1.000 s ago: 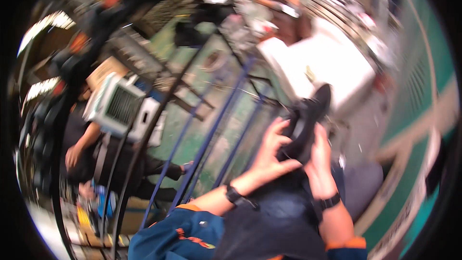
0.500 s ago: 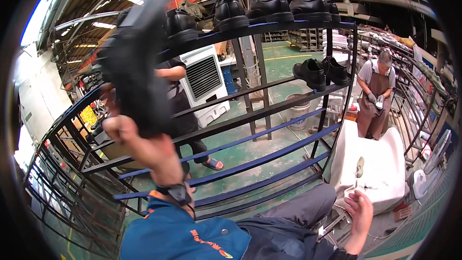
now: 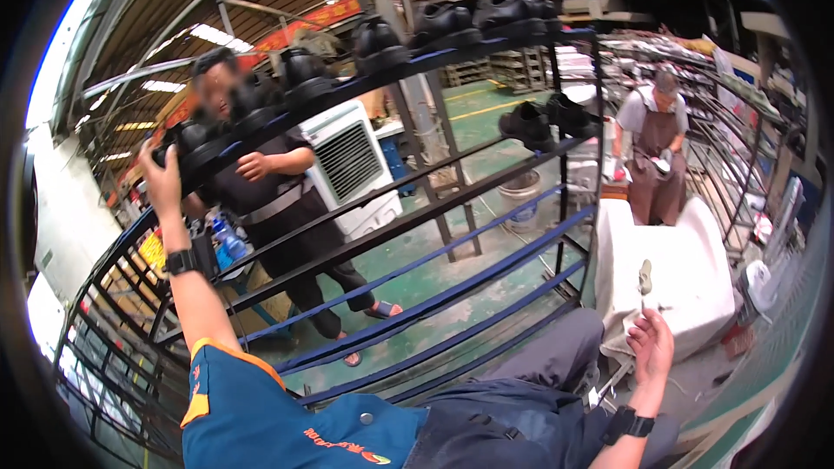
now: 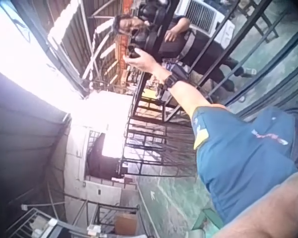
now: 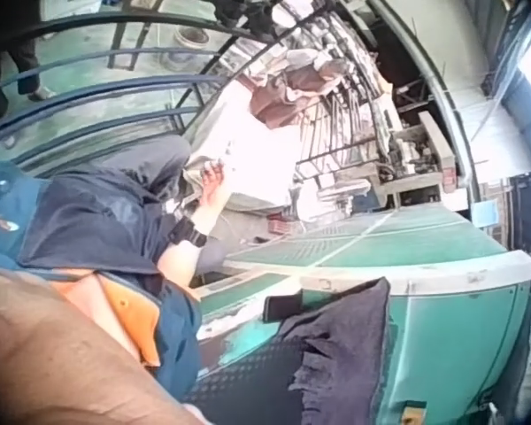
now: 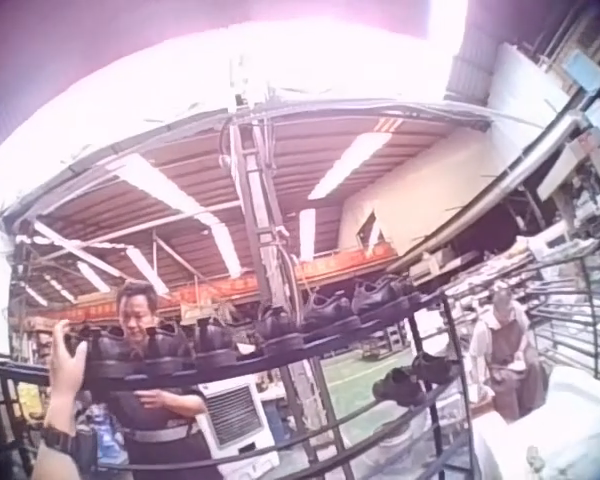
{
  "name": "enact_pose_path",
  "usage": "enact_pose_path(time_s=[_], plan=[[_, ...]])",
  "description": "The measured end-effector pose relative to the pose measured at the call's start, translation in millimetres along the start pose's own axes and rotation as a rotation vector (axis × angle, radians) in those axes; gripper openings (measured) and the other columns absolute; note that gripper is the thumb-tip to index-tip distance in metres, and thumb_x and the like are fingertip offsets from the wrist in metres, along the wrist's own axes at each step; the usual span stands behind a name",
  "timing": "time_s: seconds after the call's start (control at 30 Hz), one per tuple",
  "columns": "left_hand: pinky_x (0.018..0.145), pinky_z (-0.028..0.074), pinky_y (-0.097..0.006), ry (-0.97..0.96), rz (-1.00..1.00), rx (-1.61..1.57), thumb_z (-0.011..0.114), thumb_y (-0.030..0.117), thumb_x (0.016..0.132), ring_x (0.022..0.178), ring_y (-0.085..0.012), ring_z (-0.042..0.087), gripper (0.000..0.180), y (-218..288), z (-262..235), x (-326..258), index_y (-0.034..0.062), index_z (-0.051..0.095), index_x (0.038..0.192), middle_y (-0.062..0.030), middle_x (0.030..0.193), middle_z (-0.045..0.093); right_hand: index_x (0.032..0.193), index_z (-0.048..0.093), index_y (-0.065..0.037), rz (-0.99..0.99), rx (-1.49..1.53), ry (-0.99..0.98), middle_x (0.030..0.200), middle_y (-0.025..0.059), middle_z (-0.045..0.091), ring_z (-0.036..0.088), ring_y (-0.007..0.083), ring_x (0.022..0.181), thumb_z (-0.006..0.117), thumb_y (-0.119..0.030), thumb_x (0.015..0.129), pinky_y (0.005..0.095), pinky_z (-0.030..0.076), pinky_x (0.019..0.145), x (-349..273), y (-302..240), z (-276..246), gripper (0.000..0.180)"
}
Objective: Inspecting and preparing leather shoes on an industrial assembly line.
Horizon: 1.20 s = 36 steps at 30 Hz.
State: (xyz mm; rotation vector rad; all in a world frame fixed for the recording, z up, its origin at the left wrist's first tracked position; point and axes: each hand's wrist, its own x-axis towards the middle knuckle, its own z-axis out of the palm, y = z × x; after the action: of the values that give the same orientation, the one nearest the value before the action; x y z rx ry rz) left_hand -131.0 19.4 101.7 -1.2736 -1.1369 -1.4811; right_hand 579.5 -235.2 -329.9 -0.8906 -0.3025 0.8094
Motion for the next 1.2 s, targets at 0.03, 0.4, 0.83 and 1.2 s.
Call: enact_pose_path(time_s=[0.03,0.4,0.83,1.2], plan=[[0.106,0.039,-0.045,0.118,0.062,0.113,0.067,0.032,0.092,0.127,-0.0379,0.048,0.061,2,3,-10,0.0026,0.043,0.140,-0.0219,0.138,0.050,0.115,0.063,-0.003,0.015,0.015,-0.014,0.089,0.0064,0.066,0.065,0.0177,0.074,0.059,-0.028,0.095,0.0304,0.052,0.064,-3,1,4,0.032],[0.086,0.053,-0.034,-0.927,-0.108,-1.221,0.055,0.011,0.099,0.094,-0.0245,0.068,0.025,338,76,-346,-0.0044,0.067,0.114,-0.0153,0.103,0.071,0.117,0.068,-0.005,-0.132,-0.538,-0.386,0.096,0.0087,0.072,0.070,0.0142,0.079,0.059,-0.030,0.097,0.0276,0.055,0.066,6,-114,84,0.033],[0.098,0.043,-0.046,-1.196,0.749,-1.647,0.059,0.007,0.084,0.104,-0.0364,0.062,0.016,531,25,-515,-0.0013,0.067,0.096,-0.0157,0.101,0.067,0.115,0.069,-0.004,-0.268,-1.005,0.874,0.100,0.0079,0.072,0.070,0.0152,0.088,0.061,-0.030,0.094,0.0271,0.055,0.076,-353,-333,-192,0.034],[0.095,0.047,-0.046,-1.231,0.783,-1.697,0.061,0.009,0.086,0.103,-0.0381,0.062,0.017,561,3,-501,0.0006,0.069,0.098,-0.0189,0.105,0.069,0.120,0.059,0.005,-0.509,-1.719,1.292,0.118,0.0302,0.061,0.056,0.0451,0.117,0.057,-0.022,0.083,0.0408,0.044,0.102,-265,-380,-330,0.047]])
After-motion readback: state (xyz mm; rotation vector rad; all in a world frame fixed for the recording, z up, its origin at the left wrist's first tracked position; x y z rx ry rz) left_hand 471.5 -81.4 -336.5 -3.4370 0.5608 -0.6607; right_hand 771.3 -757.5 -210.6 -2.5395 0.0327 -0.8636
